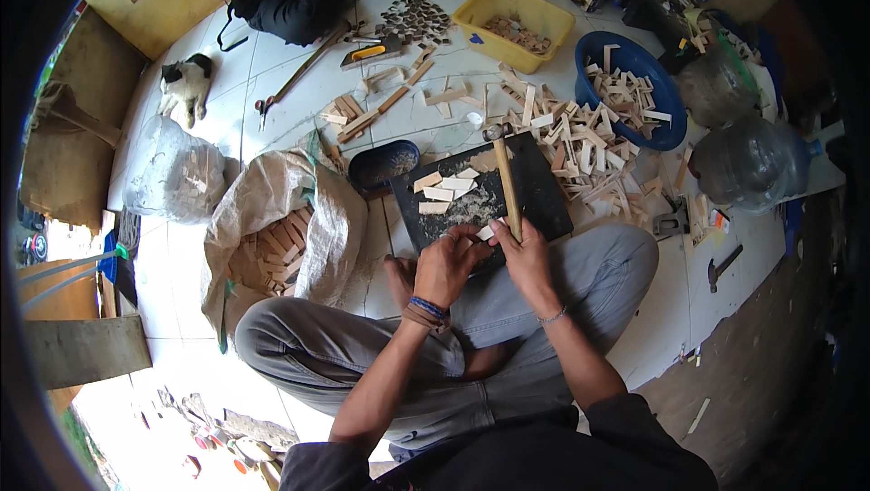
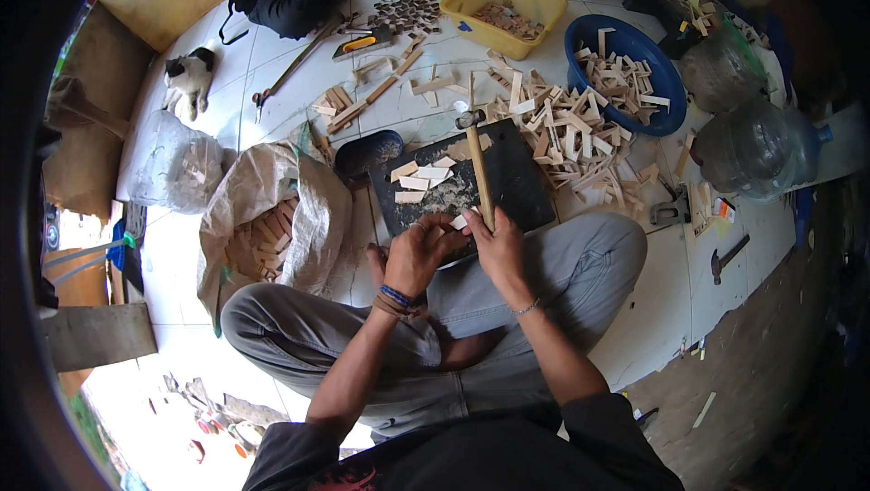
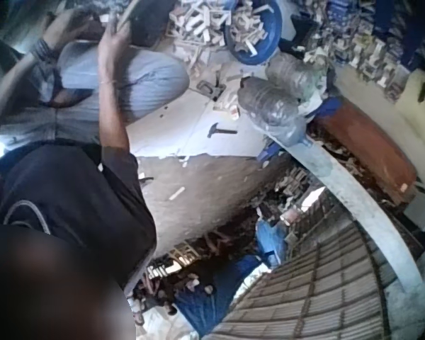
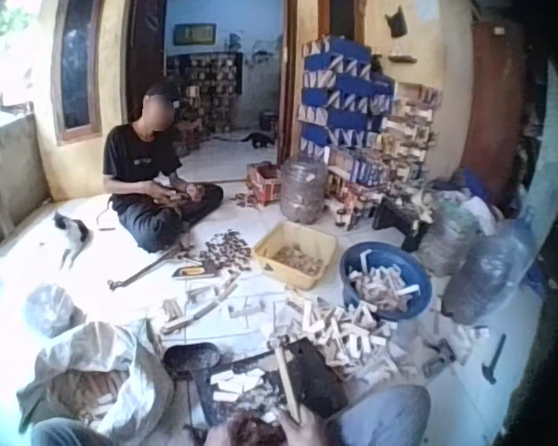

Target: The person sits on the floor and repeatedly picks up small wooden pieces from a sack, then uses a hammer to strike and shape them on a black board. Finished pieces are placed into a blue bowl. The person occasionally adjusts the wood with both hands before striking.

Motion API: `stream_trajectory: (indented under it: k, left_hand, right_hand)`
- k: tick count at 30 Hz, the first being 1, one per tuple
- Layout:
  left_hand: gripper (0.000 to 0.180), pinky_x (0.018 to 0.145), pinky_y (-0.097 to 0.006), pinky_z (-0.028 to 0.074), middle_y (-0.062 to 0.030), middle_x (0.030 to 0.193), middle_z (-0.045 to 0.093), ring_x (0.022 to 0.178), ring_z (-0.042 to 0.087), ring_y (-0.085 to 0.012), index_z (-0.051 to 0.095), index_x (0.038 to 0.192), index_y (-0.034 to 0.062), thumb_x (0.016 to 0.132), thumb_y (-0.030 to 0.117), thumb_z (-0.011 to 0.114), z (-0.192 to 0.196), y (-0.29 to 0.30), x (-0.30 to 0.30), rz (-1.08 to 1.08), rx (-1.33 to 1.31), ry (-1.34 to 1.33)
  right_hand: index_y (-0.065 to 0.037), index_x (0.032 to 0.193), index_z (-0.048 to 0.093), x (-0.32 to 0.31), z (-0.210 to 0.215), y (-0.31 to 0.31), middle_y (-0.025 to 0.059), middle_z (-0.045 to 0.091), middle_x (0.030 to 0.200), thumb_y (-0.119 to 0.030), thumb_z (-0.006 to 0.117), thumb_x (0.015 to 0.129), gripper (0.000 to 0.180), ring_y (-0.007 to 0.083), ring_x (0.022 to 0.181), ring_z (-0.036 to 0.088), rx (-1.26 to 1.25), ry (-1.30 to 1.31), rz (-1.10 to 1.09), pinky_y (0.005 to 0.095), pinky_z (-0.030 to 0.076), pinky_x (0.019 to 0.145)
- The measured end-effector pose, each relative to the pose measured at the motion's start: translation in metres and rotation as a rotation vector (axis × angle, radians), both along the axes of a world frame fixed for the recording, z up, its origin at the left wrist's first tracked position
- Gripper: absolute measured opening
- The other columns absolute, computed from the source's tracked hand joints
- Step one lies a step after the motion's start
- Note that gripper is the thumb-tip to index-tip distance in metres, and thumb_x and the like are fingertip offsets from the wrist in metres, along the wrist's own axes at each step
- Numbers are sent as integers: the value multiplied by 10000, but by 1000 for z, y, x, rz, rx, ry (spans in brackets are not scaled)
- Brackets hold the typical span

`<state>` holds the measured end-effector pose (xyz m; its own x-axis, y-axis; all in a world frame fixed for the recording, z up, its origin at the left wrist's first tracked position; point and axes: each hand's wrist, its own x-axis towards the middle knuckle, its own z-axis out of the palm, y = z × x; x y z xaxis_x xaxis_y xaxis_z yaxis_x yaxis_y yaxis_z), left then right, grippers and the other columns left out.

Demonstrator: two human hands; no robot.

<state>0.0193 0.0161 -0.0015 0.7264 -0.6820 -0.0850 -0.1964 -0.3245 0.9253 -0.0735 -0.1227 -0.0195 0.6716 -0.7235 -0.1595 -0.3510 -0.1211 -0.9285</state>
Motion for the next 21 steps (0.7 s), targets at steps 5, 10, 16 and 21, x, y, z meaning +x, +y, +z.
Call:
stream_trajectory:
  k: [5, 10, 16, 21]
  left_hand:
    - [318, 749, -436, 556, -186, 907, 749, 876, 738, -370, 707, 1133, 65, 899, 271, 768, -5, -5, 1, 9, 20, -54]
    - [278, 744, -459, 546, -179, 885, 748, 851, 732, -370, 714, 1087, 67, 894, 259, 765, -4, -8, -3, 10, 90, -134]
    - [272, 743, -447, 545, -154, 994, 731, 885, 713, -375, 730, 1045, 87, 865, 279, 796, -2, -10, 1, 24, 49, -186]
    - [280, 729, -437, 545, -149, 956, 742, 866, 722, -355, 729, 1026, 95, 865, 314, 798, -5, -11, -3, 21, 120, -250]
  right_hand:
    - [-16, 997, 684, -2, -3, -5, 35, 718, 729, -352, 696, 1009, 336, 67, 569, 514, -84, 76, -6, 277, 423, 535]
    - [0, 952, 682, -5, -2, -6, 141, 755, 810, -368, 670, 1012, 373, 340, 761, 734, -99, 118, 5, 415, 548, 691]
    - [-18, 959, 694, -7, -1, -6, 71, 694, 705, -383, 667, 1019, 371, 188, 661, 647, -149, 131, 8, 352, 501, 649]
    - [-22, 976, 689, -7, -1, -2, 77, 686, 705, -403, 658, 1022, 385, 203, 670, 654, -143, 109, 7, 357, 504, 653]
